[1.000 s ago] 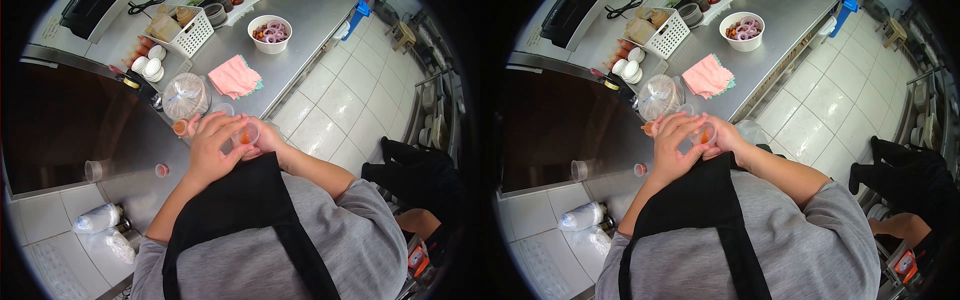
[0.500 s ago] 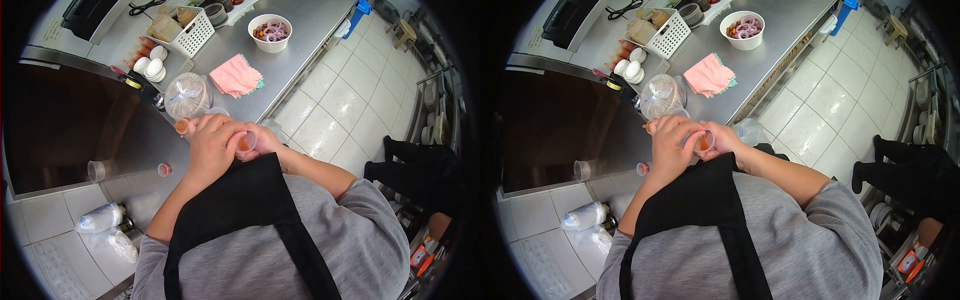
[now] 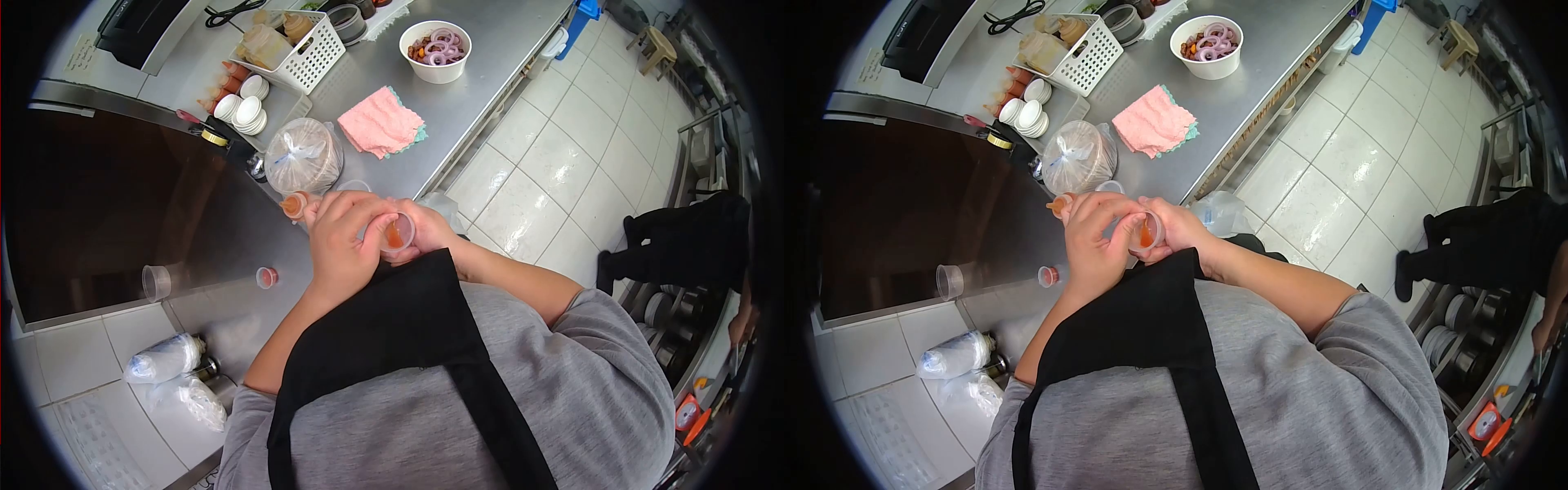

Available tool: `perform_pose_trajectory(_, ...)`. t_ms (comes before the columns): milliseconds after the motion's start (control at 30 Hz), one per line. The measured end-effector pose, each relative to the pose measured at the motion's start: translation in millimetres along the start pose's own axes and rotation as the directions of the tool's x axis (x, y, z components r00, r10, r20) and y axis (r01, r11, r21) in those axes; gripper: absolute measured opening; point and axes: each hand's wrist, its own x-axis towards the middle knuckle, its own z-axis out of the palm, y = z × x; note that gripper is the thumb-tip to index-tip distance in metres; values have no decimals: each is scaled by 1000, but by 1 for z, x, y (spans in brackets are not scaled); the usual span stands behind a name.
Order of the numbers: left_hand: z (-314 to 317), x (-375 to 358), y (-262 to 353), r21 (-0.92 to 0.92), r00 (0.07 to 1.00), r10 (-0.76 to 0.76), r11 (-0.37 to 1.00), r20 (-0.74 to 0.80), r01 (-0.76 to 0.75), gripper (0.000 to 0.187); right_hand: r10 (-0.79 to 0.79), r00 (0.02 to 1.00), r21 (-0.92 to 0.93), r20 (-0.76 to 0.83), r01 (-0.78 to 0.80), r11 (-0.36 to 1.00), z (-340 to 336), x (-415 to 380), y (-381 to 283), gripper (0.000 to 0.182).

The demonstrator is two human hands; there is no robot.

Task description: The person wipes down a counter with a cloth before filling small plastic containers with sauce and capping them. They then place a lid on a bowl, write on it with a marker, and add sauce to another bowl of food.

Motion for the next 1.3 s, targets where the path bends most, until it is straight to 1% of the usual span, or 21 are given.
perform_pose_trajectory(100, -1, 0, 3, -19, 998, -51, 999, -26, 50, 7, -17, 998, 10, 55, 17, 1000, 3, 0, -1, 46)
perform_pose_trajectory(167, -1, 0, 4, -31, 997, -64, 998, -32, 63, 7, -58, 996, -60, -61, 55, 997, 9, -3, -2, 46)
perform_pose_trajectory(200, -1, 0, 3, -30, 997, -65, 997, -33, 64, 7, -57, 997, -61, -60, 54, 997, 9, -2, -2, 46)
perform_pose_trajectory(267, 1, -1, 2, -105, 990, -134, 986, -37, 129, 7, -17, 996, 2, 89, 17, 1000, 5, 1, -2, 47)
perform_pose_trajectory(300, 2, -2, 2, -104, 991, -132, 986, -38, 127, 7, -19, 996, 1, 90, 18, 1000, 3, 2, -2, 47)
perform_pose_trajectory(367, 3, -4, 1, -123, 987, -158, 981, -37, 153, 7, -5, 985, -15, 170, 7, 1000, -1, 4, -1, 49)
perform_pose_trajectory(500, 0, -1, 0, -91, 988, -154, 984, -21, 151, 6, -16, 989, -39, 148, 22, 999, -5, 6, -1, 51)
perform_pose_trajectory(567, -5, 1, -4, 90, 999, -13, 996, 46, 8, 6, 6, 999, -89, 52, -1, 996, -11, 9, -1, 51)
perform_pose_trajectory(600, -9, 2, -4, 90, 999, -12, 996, 42, 8, 6, 5, 999, -93, 52, -1, 996, -7, 8, -1, 51)
perform_pose_trajectory(667, -18, 6, 0, 210, 989, 77, 972, 126, -102, 9, -54, 966, -224, -255, -4, 975, 3, 3, 2, 50)
perform_pose_trajectory(700, -21, 7, 0, 210, 989, 78, 972, 124, -103, 9, -55, 966, -226, -254, -4, 974, 1, 3, 3, 50)
perform_pose_trajectory(767, -26, 14, -2, 285, 954, 191, 925, 231, -253, 12, -26, 978, -252, -206, -27, 967, -1, 2, 2, 47)
perform_pose_trajectory(800, -31, 21, -1, 285, 955, 192, 924, 227, -254, 12, -28, 978, -255, -206, -26, 966, 3, -1, 0, 47)
perform_pose_trajectory(867, -41, 35, -1, 334, 852, 282, 829, 441, -448, 14, 5, 953, -365, -304, -121, 923, 14, -9, -4, 46)
perform_pose_trajectory(900, -42, 37, -4, 339, 855, 281, 829, 435, -445, 14, 4, 953, -371, -302, -122, 921, 15, -10, -3, 46)
perform_pose_trajectory(967, -41, 41, -12, 240, 732, 386, 770, 562, -591, 18, 30, 953, -355, -301, -141, 924, 17, -11, -3, 44)
perform_pose_trajectory(1000, -40, 42, -16, 246, 734, 386, 768, 559, -591, 18, 26, 954, -361, -297, -137, 922, 18, -13, -5, 44)
perform_pose_trajectory(1067, -38, 44, -21, 120, 707, 353, 843, 612, -525, 16, 47, 967, -365, -252, -140, 921, 22, -18, -8, 42)
perform_pose_trajectory(1100, -37, 44, -21, 122, 707, 355, 841, 611, -527, 16, 44, 967, -367, -251, -137, 920, 22, -18, -8, 42)
perform_pose_trajectory(1167, -33, 43, -17, 89, 695, 354, 853, 626, -514, 17, 56, 951, -287, -305, -148, 946, 21, -19, -6, 38)
perform_pose_trajectory(1300, -22, 36, -15, 117, 719, 365, 844, 592, -524, 16, 67, 958, -210, -278, -129, 969, 5, -11, -1, 39)
